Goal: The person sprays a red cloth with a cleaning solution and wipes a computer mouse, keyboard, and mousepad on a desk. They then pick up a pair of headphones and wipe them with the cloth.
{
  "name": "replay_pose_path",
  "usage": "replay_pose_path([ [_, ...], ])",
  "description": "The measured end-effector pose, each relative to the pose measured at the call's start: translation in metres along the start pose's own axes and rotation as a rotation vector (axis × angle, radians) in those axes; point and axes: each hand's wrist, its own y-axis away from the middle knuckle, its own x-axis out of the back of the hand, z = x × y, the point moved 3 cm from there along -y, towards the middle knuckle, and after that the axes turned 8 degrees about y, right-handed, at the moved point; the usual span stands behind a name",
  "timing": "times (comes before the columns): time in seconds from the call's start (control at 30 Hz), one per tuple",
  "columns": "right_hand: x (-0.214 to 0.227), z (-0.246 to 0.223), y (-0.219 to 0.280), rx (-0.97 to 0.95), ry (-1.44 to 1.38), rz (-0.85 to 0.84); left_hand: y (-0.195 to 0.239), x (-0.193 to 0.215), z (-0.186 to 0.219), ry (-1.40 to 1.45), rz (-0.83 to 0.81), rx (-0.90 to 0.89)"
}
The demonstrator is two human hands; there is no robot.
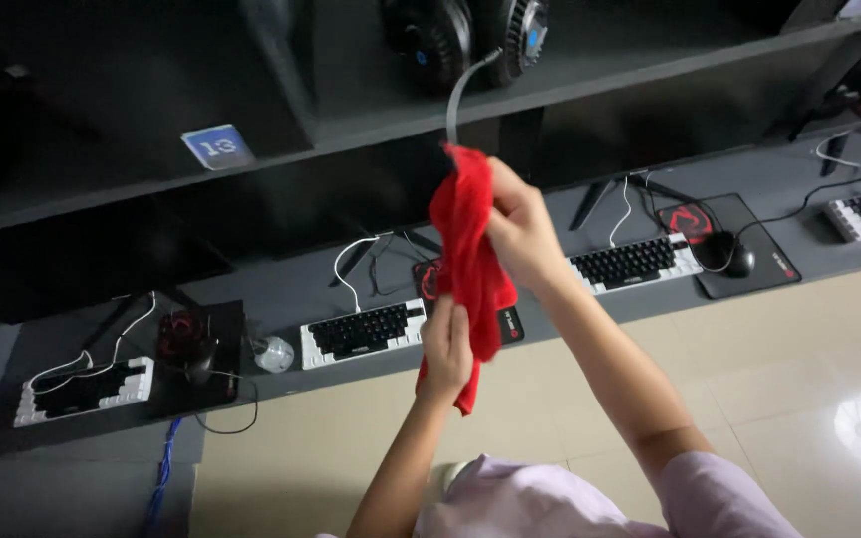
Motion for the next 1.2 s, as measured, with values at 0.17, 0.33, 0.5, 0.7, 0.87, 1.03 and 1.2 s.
replay_pose_path([
  [0.17,0.022,0.036,-0.03,-0.133,-0.347,0.195,-0.004,0.005,-0.02,-0.076,-0.133,-0.169],
  [0.33,0.028,0.024,-0.045,-0.111,-0.154,0.174,-0.085,0.001,0.063,0.277,-0.253,0.11],
  [0.5,0.027,0.023,-0.05,-0.154,-0.152,0.179,-0.143,-0.002,0.092,0.116,-0.243,-0.076],
  [0.7,0.063,0.061,-0.075,-0.265,-0.354,0.397,-0.142,-0.011,0.119,0.147,-0.564,-0.094],
  [0.87,0.073,0.078,-0.078,-0.342,-0.585,0.362,-0.147,-0.002,0.133,0.067,-0.731,-0.139],
  [1.03,0.07,0.086,-0.079,-0.309,-0.783,0.377,-0.16,-0.002,0.15,-0.081,-0.792,-0.245],
  [1.2,0.079,0.097,-0.066,-0.28,-0.808,0.523,-0.173,0.001,0.173,-0.15,-0.68,-0.564],
])
